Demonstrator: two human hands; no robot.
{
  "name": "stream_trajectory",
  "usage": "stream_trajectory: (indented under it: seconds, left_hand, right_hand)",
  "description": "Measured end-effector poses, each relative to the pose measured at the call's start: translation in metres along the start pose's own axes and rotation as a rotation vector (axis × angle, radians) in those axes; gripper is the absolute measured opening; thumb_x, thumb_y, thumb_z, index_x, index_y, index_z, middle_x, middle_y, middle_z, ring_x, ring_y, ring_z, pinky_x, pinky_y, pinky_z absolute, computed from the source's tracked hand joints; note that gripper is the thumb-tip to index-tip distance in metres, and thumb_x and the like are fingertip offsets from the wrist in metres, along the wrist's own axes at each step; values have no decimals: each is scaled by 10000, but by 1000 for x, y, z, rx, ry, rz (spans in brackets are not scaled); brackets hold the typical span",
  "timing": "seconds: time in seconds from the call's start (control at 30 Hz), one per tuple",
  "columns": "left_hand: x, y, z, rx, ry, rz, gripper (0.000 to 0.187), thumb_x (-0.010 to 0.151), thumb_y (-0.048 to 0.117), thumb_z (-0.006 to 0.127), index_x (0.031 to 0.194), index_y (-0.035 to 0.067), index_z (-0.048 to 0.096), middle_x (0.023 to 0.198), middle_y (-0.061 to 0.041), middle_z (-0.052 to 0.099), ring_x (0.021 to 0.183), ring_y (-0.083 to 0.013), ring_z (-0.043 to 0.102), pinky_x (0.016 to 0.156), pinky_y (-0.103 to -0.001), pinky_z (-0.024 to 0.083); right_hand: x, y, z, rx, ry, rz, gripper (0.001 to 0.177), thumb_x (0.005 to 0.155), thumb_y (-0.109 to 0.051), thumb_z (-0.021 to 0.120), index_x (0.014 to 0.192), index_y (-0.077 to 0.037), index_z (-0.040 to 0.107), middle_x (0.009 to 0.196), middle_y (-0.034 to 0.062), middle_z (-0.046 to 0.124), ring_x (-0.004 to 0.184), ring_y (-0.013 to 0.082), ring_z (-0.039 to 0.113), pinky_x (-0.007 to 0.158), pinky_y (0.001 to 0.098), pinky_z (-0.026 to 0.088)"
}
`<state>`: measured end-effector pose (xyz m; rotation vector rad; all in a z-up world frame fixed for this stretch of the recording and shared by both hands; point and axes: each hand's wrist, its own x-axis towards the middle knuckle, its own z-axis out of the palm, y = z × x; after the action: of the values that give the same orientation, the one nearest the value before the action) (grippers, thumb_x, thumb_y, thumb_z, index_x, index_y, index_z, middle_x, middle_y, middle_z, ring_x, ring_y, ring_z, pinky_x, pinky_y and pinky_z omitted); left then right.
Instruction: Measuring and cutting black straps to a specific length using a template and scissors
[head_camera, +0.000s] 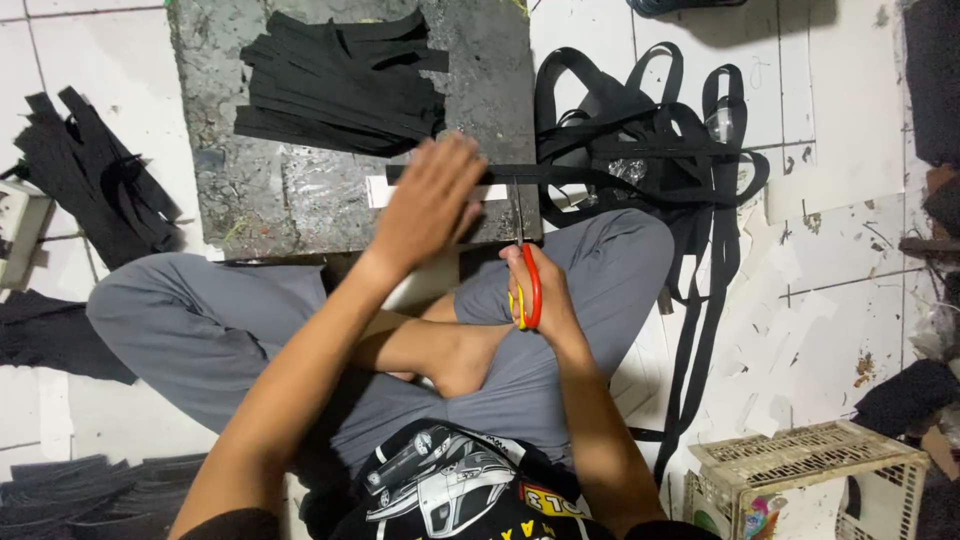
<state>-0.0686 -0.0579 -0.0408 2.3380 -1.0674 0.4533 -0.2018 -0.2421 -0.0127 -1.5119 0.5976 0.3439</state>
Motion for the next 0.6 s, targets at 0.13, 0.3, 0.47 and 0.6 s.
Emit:
stream_trajectory:
  seconds: [0.13,0.3,0.47,0.6]
  left_hand:
    - [-31,15,6,103,-95,-11,634,1058,465,513,1521,33,481,1571,-214,471,1503,-358,376,1261,-488,226]
    - [-44,6,-21,125,-140,-48,665,1052,504,505,1546,61,474,1594,-169,463,1510,-324,378,1267,-460,226]
    - [-49,4,-26,117,-181,-52,661,1037,501,528,1544,80,482,1602,-152,458,1517,-311,367,1275,-454,215]
    - [-51,2,-23,113,-216,-63,677,1039,513,512,1568,94,452,1625,-136,430,1539,-298,323,1287,-454,188]
  right_hand:
    - [-7,-8,0,-10,-17,21,446,1038,-348,563,1199,62,625,586,121,539,370,181,567,281,285,527]
    - [-17,-10,1,-24,-51,60,437,1036,-341,565,1213,53,628,577,113,536,358,173,568,282,265,529]
    - [-19,-9,-1,-56,-40,59,427,1033,-348,567,1190,43,636,581,112,536,366,174,569,292,264,529]
    - [-13,-11,-4,-79,-25,40,407,1030,-334,585,1167,43,652,575,116,553,366,185,580,291,273,532]
